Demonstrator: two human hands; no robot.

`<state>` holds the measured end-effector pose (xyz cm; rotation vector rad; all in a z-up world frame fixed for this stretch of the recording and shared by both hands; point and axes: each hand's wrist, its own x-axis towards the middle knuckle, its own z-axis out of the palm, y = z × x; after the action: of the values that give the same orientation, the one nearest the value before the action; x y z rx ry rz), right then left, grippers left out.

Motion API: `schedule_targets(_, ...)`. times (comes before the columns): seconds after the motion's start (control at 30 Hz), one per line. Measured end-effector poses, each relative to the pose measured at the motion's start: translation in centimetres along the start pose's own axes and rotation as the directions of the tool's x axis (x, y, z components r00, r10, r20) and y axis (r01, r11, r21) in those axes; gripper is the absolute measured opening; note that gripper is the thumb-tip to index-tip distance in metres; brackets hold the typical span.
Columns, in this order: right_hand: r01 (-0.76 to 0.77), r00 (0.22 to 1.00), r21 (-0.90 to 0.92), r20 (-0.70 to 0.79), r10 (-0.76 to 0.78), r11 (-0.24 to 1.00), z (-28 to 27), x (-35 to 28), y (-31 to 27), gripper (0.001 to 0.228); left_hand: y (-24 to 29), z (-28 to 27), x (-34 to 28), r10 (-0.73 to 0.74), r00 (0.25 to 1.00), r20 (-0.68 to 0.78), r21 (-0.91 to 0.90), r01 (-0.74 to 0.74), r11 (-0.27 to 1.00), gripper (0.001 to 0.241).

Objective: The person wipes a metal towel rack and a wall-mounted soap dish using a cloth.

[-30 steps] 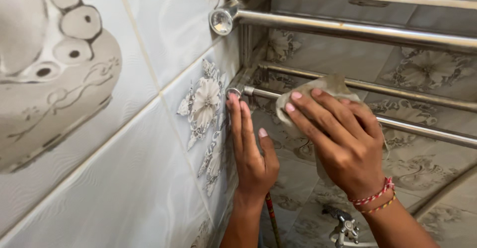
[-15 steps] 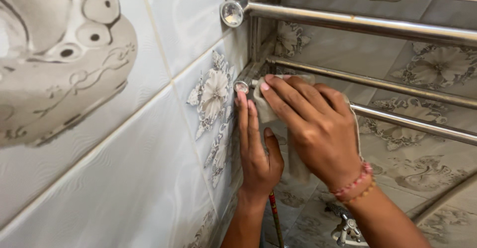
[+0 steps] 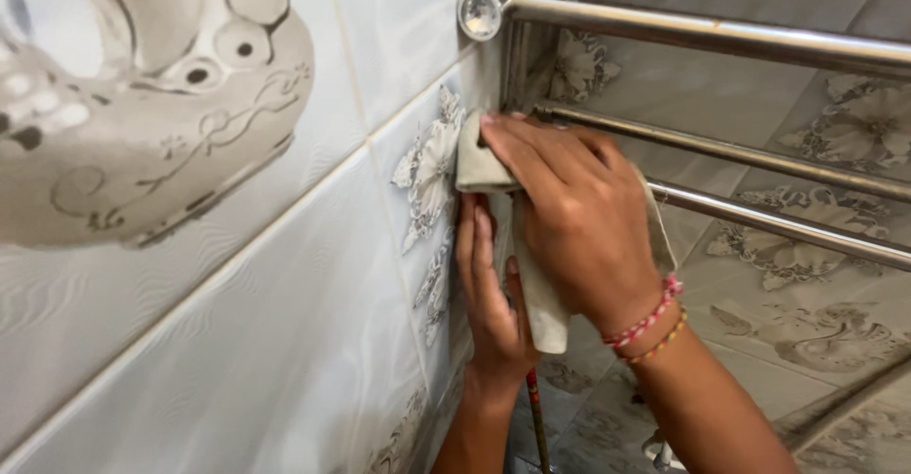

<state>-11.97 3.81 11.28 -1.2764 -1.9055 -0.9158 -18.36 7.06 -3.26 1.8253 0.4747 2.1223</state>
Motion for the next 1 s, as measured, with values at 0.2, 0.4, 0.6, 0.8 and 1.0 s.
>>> schedule_targets(0.2, 0.248, 0.964, -0.037, 0.108, -0.242, 0.968, -1.0, -0.6, 0.0, 0.038, -0.7, -0.1, -2.0, -0.073, 0.997, -0.020, -0.008, 0.073, 0.997, 0.054)
schedule_targets(0.4, 0.221, 0.975, -0.187, 0.072, -0.211, 0.957, -0.8, -2.0, 0.0, 0.036, -0.1, 0.2, -1.8, -0.029, 0.999, -0.024, -0.084, 0.027, 0.996, 0.057)
schedule_targets(0.6, -0.011, 0.991, 0.006, -0.136, 0.011, 1.000, -2.3, -2.8, -0.3, 0.039, 0.5, -0.2, -0.6, -0.071, 0.997, -0.033, -0.185, 0.064, 0.981, 0.060)
schedule_targets(0.8, 0.137, 0.987, -0.220, -0.057, -0.153, 0.966, -0.8, -3.2, 0.4, 0.033, 0.7, 0.2, -0.1, -0.340, 0.926, 0.167, -0.620, 0.367, 0.694, 0.057)
schedule_targets(1.0, 0.239, 0.970, -0.233, 0.101, -0.221, 0.943, -0.5, -4.8, 0.4, 0.040, 0.6, 0.3, -1.2, -0.385, 0.898, 0.213, -0.702, 0.415, 0.578, 0.055)
